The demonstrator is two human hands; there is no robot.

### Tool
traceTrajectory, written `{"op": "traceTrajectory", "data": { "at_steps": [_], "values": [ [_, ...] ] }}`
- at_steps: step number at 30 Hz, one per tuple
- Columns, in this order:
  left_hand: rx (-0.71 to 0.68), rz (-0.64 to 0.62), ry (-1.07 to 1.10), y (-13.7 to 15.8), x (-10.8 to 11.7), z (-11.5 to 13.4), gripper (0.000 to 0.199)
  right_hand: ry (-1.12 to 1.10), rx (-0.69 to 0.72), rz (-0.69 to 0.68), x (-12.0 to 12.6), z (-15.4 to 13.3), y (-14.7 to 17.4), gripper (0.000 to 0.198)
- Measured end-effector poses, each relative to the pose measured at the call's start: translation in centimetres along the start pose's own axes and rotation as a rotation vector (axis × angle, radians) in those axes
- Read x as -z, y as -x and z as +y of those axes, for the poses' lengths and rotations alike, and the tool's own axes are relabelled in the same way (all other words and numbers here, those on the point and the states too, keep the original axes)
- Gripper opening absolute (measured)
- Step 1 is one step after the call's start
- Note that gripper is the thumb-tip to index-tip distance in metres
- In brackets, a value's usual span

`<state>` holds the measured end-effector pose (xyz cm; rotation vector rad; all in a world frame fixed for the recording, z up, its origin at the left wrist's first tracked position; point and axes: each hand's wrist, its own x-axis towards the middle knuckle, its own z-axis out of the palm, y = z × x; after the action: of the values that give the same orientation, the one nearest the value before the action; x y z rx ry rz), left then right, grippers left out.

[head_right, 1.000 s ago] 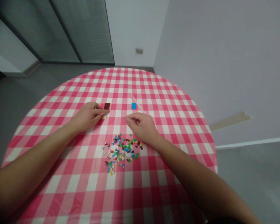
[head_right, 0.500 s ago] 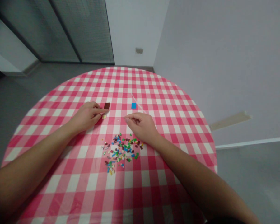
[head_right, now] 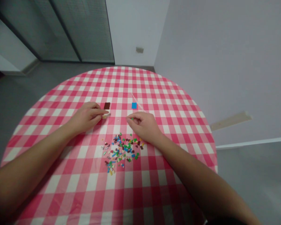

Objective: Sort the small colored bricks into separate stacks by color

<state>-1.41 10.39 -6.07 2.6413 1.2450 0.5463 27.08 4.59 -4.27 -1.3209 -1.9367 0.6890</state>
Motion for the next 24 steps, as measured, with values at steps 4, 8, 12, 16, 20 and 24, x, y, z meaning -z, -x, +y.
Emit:
{"op": "traceTrajectory", "data": {
  "at_steps": [4, 8, 12, 16, 20, 24],
  "values": [
    [-0.110, -0.139, 0.200, 0.7, 1.2, 1.9, 0.034, 0.072, 0.091, -0.388, 1.0, -0.9, 0.2, 0.019],
    [-0.221, -0.318, 0.376, 1.4, 2.2, 4.2, 0.024, 0.171, 0.187, -0.737, 1.5, -2.4, 0.6, 0.019],
    [-0.260, -0.445, 0.491, 1.8, 2.8, 6.0, 0.017, 0.309, 0.213, -0.809, 1.2, -3.4, 1.1, 0.016],
    [-0.256, -0.467, 0.483, 1.8, 2.7, 6.3, 0.018, 0.429, 0.182, -0.816, 1.1, -3.9, 1.4, 0.013],
    [-0.236, -0.486, 0.483, 1.5, 2.5, 5.9, 0.020, 0.494, 0.164, -0.808, 1.0, -4.5, 1.7, 0.010],
    [-0.222, -0.477, 0.494, 1.3, 2.6, 5.5, 0.021, 0.552, 0.177, -0.803, 0.6, -4.9, 2.0, 0.013]
  ]
}}
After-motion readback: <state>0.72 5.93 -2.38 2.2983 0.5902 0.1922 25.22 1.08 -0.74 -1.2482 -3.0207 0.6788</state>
